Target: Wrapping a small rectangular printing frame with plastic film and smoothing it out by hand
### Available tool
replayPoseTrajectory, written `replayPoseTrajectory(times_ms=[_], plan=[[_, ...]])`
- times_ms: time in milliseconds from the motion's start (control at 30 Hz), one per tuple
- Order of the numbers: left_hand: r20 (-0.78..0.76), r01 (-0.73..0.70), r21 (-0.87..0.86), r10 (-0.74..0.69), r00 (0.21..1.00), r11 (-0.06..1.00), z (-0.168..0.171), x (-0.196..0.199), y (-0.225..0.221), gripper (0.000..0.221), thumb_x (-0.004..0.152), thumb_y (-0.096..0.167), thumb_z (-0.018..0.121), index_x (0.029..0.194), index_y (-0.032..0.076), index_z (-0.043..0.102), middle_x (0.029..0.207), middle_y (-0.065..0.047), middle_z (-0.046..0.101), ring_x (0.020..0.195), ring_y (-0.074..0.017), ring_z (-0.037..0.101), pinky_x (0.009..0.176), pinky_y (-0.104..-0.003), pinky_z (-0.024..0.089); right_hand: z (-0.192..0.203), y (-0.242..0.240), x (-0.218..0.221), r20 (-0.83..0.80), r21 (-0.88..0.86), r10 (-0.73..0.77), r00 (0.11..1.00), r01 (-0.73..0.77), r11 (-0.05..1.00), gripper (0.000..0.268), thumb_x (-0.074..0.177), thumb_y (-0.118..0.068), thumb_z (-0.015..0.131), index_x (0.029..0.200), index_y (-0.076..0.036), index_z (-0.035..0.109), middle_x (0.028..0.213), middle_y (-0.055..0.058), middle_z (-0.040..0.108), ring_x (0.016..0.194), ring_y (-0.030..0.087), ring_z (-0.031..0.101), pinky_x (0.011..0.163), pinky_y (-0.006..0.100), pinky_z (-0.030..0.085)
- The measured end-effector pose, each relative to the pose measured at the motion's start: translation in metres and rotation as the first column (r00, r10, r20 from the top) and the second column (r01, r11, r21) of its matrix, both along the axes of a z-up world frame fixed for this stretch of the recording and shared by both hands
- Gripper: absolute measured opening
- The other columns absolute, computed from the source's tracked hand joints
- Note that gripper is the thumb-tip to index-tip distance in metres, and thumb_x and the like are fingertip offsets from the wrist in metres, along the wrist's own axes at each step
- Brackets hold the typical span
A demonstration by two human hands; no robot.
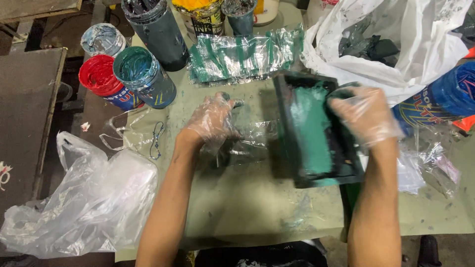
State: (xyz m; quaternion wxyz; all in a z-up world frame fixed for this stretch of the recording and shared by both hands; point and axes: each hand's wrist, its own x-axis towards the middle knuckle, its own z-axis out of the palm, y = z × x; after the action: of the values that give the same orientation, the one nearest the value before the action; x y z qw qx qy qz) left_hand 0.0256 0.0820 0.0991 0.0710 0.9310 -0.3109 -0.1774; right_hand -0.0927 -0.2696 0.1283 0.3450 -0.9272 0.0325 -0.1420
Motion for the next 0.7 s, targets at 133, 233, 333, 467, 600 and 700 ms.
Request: replayPoseTrajectory(times_ms=[133,233,333,467,600,700], plan=[[-0.098,0.02,0.001,-0.02,0.995,1.0,-0.026,0.019,0.005,0.107,0.076,0.067,0.078,0.16,0.028,0.025,0.162,-0.027,0.018,0.145,-0.0591,0.019,0.117,-0.067,0.024,0.04,-0.024,-0.008,-0.14,-0.03,-0.121,0.983,0.118,0.993,0.031,0.093,-0.025,0.069,0.114,-0.003,0.077,0.101,0.01,0.075,0.09,0.016,0.064,0.078,0.037,0.05],[-0.059,0.052,-0.084,-0.057,0.997,0.995,-0.028,0.022,0.011,0.095,0.075,0.066,0.078,0.152,0.026,0.04,0.148,-0.026,0.037,0.134,-0.0537,0.037,0.109,-0.062,0.035,0.065,-0.025,-0.019,-0.145,0.054,-0.241,0.96,0.251,0.967,0.028,0.096,-0.026,0.07,0.117,-0.009,0.077,0.091,0.002,0.068,0.078,0.01,0.057,0.062,0.032,0.047],[-0.047,0.076,-0.246,-0.09,0.995,0.966,-0.018,0.02,0.021,0.077,0.081,0.057,0.077,0.144,0.019,0.052,0.129,-0.018,0.058,0.117,-0.0395,0.057,0.098,-0.051,0.047,0.081,-0.022,-0.022,-0.107,0.207,-0.325,0.94,0.34,0.917,0.023,0.1,-0.027,0.077,0.117,-0.011,0.077,0.085,-0.002,0.064,0.071,0.007,0.056,0.054,0.026,0.048],[-0.118,-0.064,-0.457,0.011,0.993,0.887,0.002,0.012,0.032,0.053,0.089,0.046,0.071,0.134,0.019,0.065,0.126,-0.008,0.072,0.114,-0.0244,0.068,0.096,-0.038,0.05,0.077,-0.044,-0.006,0.003,-0.024,-0.299,0.954,0.299,0.954,0.025,0.107,-0.03,0.085,0.119,-0.009,0.08,0.093,0.003,0.071,0.083,0.007,0.062,0.062,0.026,0.051],[-0.114,-0.069,-0.351,0.031,0.993,0.934,0.009,0.01,0.036,0.047,0.088,0.043,0.069,0.128,0.018,0.069,0.125,-0.01,0.073,0.115,-0.0319,0.067,0.097,-0.045,0.05,0.079,-0.011,0.01,-0.042,-0.049,-0.225,0.973,0.223,0.974,0.027,0.105,-0.03,0.078,0.1,-0.004,0.074,0.08,0.0,0.053,0.075,0.011,0.044,0.049,0.037,0.035],[-0.11,-0.132,-0.152,0.116,0.987,0.979,0.011,0.007,0.039,0.056,0.09,0.058,0.065,0.118,0.01,0.064,0.11,-0.018,0.069,0.101,-0.0377,0.066,0.083,-0.05,0.05,0.071,0.036,0.024,-0.07,0.116,-0.131,0.989,0.139,0.984,0.028,0.093,-0.025,0.065,0.113,-0.01,0.077,0.094,0.003,0.072,0.079,0.011,0.06,0.064,0.03,0.05]])
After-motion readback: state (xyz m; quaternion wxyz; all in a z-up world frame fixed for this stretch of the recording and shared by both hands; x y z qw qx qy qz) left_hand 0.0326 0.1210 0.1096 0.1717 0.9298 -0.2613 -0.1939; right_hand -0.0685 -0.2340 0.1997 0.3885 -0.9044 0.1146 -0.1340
